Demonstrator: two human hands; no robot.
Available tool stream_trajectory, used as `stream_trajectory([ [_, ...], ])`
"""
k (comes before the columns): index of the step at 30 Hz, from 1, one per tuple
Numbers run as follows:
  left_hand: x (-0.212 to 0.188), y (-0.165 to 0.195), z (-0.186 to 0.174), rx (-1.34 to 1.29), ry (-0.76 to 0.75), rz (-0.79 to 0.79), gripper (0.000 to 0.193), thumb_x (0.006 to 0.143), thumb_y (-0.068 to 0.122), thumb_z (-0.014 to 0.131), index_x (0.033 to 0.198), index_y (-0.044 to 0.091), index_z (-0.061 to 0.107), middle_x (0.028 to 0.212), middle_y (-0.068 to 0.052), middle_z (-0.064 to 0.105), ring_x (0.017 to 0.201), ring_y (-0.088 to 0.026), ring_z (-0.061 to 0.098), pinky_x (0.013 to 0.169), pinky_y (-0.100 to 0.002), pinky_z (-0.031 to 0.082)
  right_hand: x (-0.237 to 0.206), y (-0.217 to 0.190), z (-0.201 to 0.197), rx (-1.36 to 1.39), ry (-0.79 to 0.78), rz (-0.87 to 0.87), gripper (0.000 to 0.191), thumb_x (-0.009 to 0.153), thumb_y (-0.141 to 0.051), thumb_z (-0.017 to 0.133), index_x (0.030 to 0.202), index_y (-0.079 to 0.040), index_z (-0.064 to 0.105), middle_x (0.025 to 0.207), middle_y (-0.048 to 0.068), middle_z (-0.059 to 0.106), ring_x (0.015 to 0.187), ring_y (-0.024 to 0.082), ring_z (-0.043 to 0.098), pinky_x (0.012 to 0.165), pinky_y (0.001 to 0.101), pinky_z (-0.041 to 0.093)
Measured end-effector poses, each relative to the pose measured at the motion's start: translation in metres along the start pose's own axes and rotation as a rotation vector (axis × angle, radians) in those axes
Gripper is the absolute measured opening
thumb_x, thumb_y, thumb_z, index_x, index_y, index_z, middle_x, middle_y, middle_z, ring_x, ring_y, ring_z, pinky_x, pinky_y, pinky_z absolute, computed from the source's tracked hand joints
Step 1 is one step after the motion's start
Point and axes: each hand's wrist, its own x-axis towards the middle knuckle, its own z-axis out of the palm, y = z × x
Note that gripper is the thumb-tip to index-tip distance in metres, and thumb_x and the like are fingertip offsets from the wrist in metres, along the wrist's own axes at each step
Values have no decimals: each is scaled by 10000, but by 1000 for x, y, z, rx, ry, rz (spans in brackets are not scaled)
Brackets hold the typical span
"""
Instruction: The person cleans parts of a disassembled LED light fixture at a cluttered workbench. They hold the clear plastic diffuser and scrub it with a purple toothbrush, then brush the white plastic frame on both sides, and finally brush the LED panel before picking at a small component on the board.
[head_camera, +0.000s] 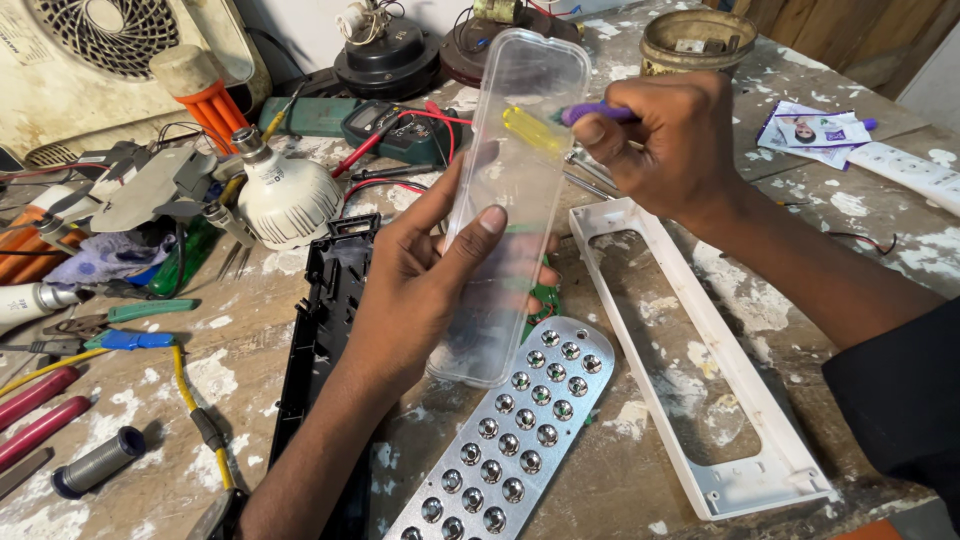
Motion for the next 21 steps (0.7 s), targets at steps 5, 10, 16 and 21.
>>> stream_trajectory([
  [5, 0, 1, -4, 66, 24, 6, 675, 1018, 213, 545, 1630, 138, 272, 1027, -192, 782, 828, -233, 795, 704, -366, 693, -2, -9, 12, 25, -61, -220, 708, 1001, -700, 522, 596, -122, 468, 527, -1, 432, 444, 151, 471, 476, 370, 392],
  [10, 0, 2, -6, 39, 30, 1, 689, 1015, 212, 548, 1640, 157, 263, 999, -204, 777, 822, -241, 791, 698, -381, 692, -3, -7, 13, 9, -65, -333, 743, 1000, -719, 531, 582, -108, 463, 516, 10, 418, 452, 180, 470, 475, 389, 399],
  [16, 0, 1, -2, 18, -27, -27, 705, 1001, 206, 556, 1632, 141, 249, 1025, -205, 780, 805, -247, 793, 675, -389, 691, 1, 11, 0, 20, 14, -2, 738, 1123, -641, 507, 665, -64, 529, 504, 28, 409, 460, 172, 483, 501, 360, 370],
  [21, 0, 1, -3, 23, 8, -52, 701, 994, 198, 557, 1624, 144, 255, 1018, -205, 782, 797, -251, 789, 669, -383, 681, -5, 6, 9, 219, 19, -99, 696, 1140, -613, 471, 797, -43, 673, 670, 10, 561, 563, 135, 571, 527, 319, 417],
])
